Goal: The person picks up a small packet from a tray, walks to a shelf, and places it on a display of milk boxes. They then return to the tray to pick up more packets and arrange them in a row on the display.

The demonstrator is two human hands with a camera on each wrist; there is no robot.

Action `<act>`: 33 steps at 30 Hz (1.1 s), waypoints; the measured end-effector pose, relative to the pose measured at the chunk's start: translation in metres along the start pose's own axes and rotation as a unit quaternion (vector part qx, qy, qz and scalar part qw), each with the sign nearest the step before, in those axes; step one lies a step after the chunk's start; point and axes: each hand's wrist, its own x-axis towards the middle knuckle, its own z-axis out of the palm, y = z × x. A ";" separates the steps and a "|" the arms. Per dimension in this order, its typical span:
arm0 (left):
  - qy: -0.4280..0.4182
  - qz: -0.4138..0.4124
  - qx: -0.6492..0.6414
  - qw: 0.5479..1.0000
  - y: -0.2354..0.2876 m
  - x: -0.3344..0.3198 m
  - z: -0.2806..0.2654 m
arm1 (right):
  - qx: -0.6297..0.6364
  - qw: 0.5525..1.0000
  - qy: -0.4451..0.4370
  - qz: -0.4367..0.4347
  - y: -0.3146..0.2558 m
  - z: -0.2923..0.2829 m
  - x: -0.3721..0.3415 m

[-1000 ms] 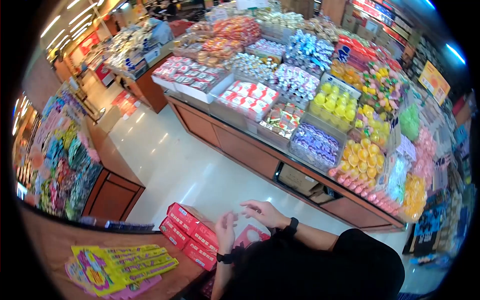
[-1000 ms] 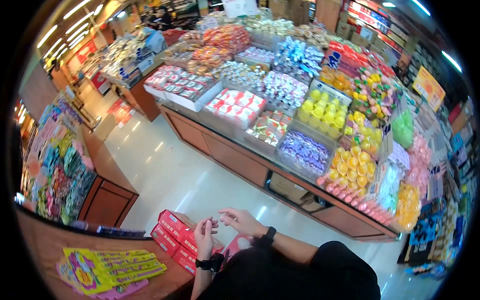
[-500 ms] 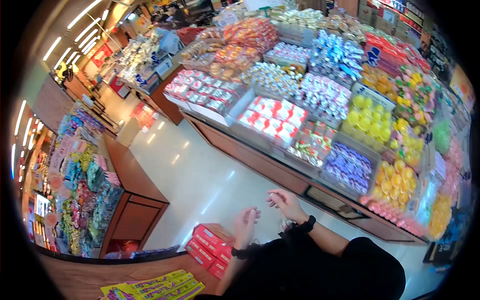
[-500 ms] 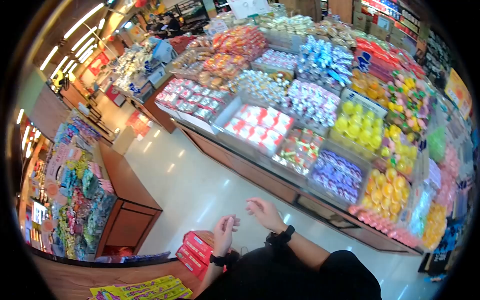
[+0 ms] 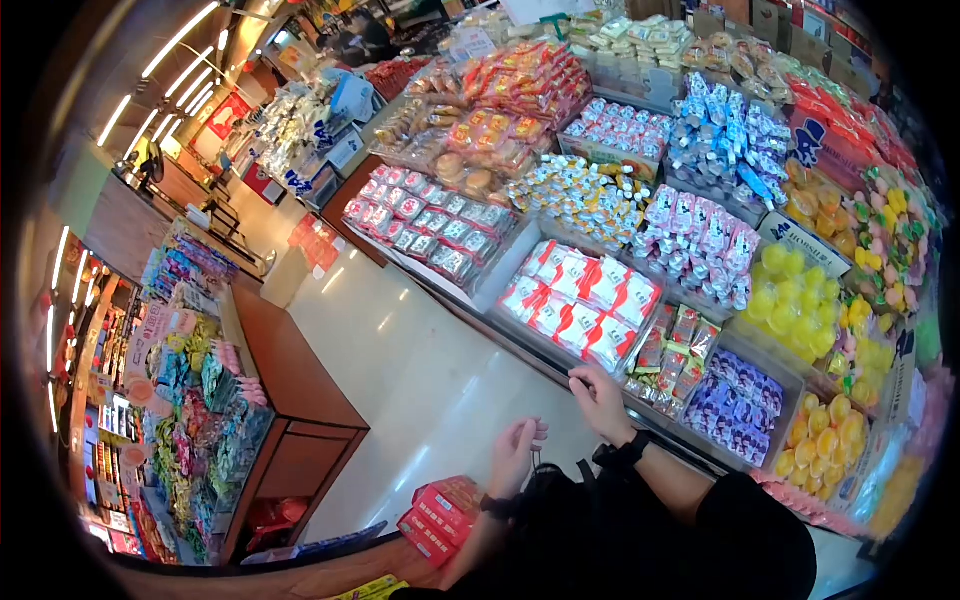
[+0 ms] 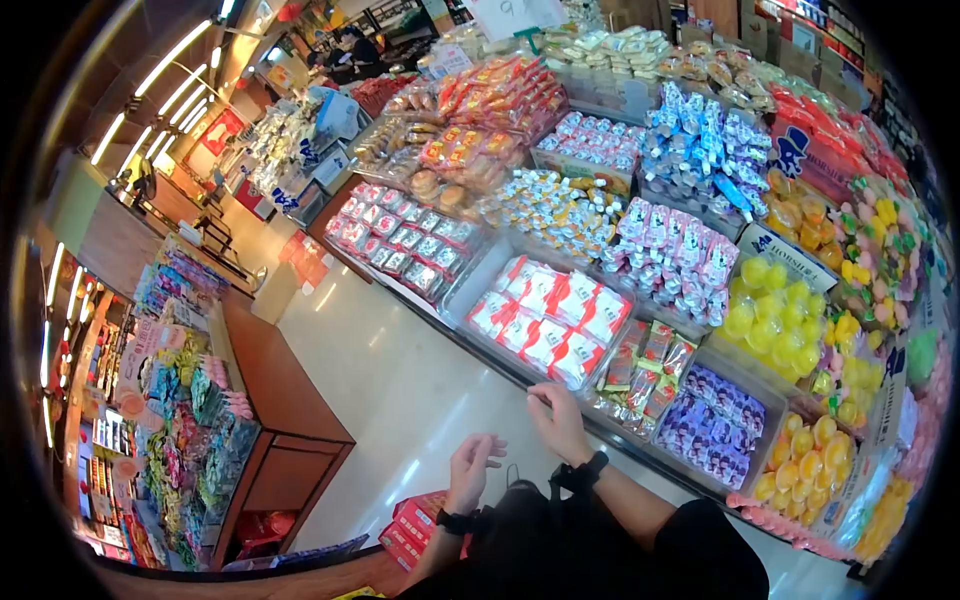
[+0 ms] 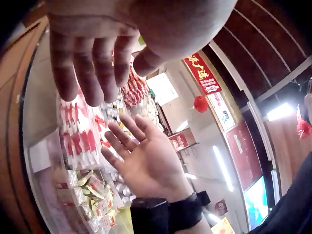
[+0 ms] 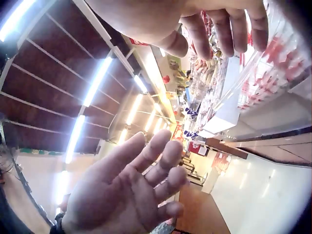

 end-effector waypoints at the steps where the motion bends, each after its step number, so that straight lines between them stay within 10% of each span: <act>1: -0.012 -0.002 -0.002 1.000 -0.002 0.008 0.002 | -0.002 1.000 0.008 -0.005 0.003 0.000 0.007; 10: -0.126 -0.049 -0.020 0.991 0.014 0.109 0.013 | -0.009 0.996 0.084 0.032 0.014 -0.005 0.053; 21: -0.283 0.112 0.127 0.944 0.048 0.294 0.036 | -0.181 0.962 0.182 0.091 0.046 0.016 0.142; 33: -0.301 0.066 0.180 0.934 0.016 0.338 0.085 | -0.274 0.934 0.193 0.124 0.079 0.023 0.146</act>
